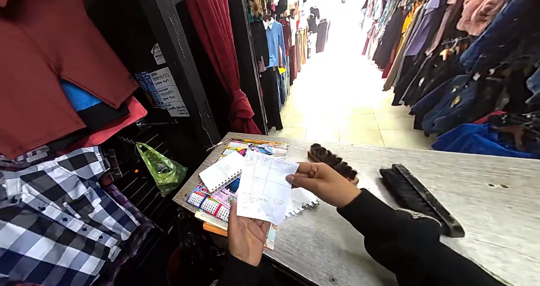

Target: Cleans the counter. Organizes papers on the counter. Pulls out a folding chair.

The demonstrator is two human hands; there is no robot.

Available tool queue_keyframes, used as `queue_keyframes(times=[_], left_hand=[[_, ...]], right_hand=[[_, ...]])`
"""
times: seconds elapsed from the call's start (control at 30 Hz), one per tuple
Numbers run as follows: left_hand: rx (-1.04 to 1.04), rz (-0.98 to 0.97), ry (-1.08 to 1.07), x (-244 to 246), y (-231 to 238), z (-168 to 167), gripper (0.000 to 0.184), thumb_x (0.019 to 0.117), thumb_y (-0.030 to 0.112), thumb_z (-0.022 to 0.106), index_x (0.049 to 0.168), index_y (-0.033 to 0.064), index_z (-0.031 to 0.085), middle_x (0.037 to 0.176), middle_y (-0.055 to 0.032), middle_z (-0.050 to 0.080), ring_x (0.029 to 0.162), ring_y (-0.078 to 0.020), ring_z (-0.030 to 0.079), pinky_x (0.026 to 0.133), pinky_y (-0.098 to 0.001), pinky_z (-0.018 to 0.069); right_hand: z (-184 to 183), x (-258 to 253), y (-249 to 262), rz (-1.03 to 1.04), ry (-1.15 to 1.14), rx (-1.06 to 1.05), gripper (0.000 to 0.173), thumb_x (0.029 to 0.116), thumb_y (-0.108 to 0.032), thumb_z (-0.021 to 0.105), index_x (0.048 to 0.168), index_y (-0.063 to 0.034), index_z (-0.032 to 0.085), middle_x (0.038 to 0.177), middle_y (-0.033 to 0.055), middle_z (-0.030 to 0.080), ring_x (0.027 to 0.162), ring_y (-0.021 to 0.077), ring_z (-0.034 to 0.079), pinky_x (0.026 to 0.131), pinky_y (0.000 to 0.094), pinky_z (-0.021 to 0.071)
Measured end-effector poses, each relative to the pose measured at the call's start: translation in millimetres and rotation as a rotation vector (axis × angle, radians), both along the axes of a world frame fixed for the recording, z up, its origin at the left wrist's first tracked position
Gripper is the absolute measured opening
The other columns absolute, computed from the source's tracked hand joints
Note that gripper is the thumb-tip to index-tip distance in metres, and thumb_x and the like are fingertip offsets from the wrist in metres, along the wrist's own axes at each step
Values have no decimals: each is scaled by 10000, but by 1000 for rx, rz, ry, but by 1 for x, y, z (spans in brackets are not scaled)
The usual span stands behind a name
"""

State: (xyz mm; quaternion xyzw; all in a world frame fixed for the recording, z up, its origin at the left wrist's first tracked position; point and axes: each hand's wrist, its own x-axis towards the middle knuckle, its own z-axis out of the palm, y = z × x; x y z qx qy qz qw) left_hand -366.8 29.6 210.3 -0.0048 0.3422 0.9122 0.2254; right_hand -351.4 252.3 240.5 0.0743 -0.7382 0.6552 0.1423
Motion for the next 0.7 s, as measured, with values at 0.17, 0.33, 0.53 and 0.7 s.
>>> queue_keyframes(times=[0.17, 0.33, 0.53, 0.7], left_hand=[[-339, 130, 274, 3, 2, 14, 274, 975, -84, 472, 1248, -97, 505, 955, -116, 714, 816, -153, 731, 761, -325, 631], [-571, 235, 592, -38, -19, 25, 260, 1035, 6, 494, 1264, -37, 611, 1129, -139, 749, 995, -211, 750, 901, -359, 611], [-1397, -397, 1258, -37, -44, -1, 975, 771, 448, 832, 1528, -13, 427, 1586, -231, 403, 1490, -374, 364, 1224, -582, 252], [-1406, -402, 1521, -47, -62, -23, 979, 718, 459, 883, 1473, -32, 501, 1545, -258, 453, 1470, -414, 395, 1209, -561, 306]], right_hand=[[9, 7, -3, -27, -58, 60, 119, 961, 4, 625, 1020, -17, 726, 792, 15, 750, 713, 71, 710, 719, 266, 608], [34, 13, 31, -473, -93, -231, 96, 1024, -102, 571, 1050, -37, 638, 787, 5, 696, 668, 68, 674, 669, 268, 599], [26, 11, 60, -551, -293, -66, 214, 1073, -216, 523, 1119, -26, 610, 787, 64, 662, 618, 102, 643, 600, 295, 573], [11, 3, 53, -492, -537, -137, 283, 1101, -209, 430, 1294, -41, 550, 917, 131, 667, 722, 172, 665, 648, 347, 569]])
